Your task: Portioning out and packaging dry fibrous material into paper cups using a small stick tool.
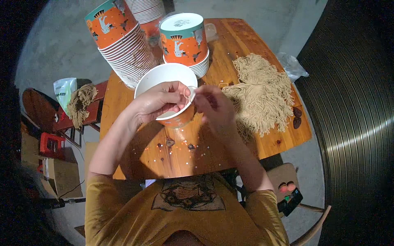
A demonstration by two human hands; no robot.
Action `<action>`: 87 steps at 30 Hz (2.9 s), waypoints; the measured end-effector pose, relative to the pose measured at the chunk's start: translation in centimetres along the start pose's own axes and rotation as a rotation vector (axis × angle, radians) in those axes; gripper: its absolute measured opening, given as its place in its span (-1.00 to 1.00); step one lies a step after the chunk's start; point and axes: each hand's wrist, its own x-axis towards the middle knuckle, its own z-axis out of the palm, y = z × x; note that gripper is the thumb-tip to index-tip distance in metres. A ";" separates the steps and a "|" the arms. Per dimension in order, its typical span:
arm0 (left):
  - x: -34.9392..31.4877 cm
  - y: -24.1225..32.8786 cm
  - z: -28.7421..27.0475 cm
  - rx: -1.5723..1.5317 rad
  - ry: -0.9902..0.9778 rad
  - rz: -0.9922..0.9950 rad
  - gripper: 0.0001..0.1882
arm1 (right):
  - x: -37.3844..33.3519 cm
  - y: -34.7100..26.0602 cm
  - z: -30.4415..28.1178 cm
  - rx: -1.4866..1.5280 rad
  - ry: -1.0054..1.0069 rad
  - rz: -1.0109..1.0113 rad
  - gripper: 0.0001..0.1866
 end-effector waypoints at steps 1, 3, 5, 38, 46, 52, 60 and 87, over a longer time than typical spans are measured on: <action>-0.1 0.0 0.1 0.046 0.011 0.034 -0.82 | 0.2 -0.4 0.0 -0.032 0.007 -0.020 -0.72; 0.3 -0.6 -0.3 0.095 -0.005 0.103 -0.80 | 0.5 -0.4 -0.2 -0.045 -0.010 -0.053 -0.68; 0.8 -1.0 -0.3 0.144 -0.031 0.171 -0.77 | 0.7 -0.3 -0.5 -0.063 -0.018 -0.085 -0.65; -0.2 -1.8 2.5 0.843 0.320 0.813 -0.65 | 1.3 -0.4 -0.3 -0.382 -0.061 -0.318 -0.87; -0.2 -1.9 2.3 0.944 0.352 0.868 -0.57 | 1.3 0.0 -0.1 -0.306 -0.034 -0.190 -0.87; -0.7 -1.9 2.2 0.907 0.331 0.738 -0.73 | 1.2 0.4 0.3 -0.263 -0.043 -0.171 -0.90; -1.2 -1.4 2.3 0.929 0.344 0.655 -0.87 | 1.2 0.2 0.3 -0.329 -0.044 -0.258 -0.89; -0.8 -1.8 1.8 0.884 0.381 0.669 -0.90 | 0.7 -0.3 0.2 -0.288 -0.080 -0.174 -0.90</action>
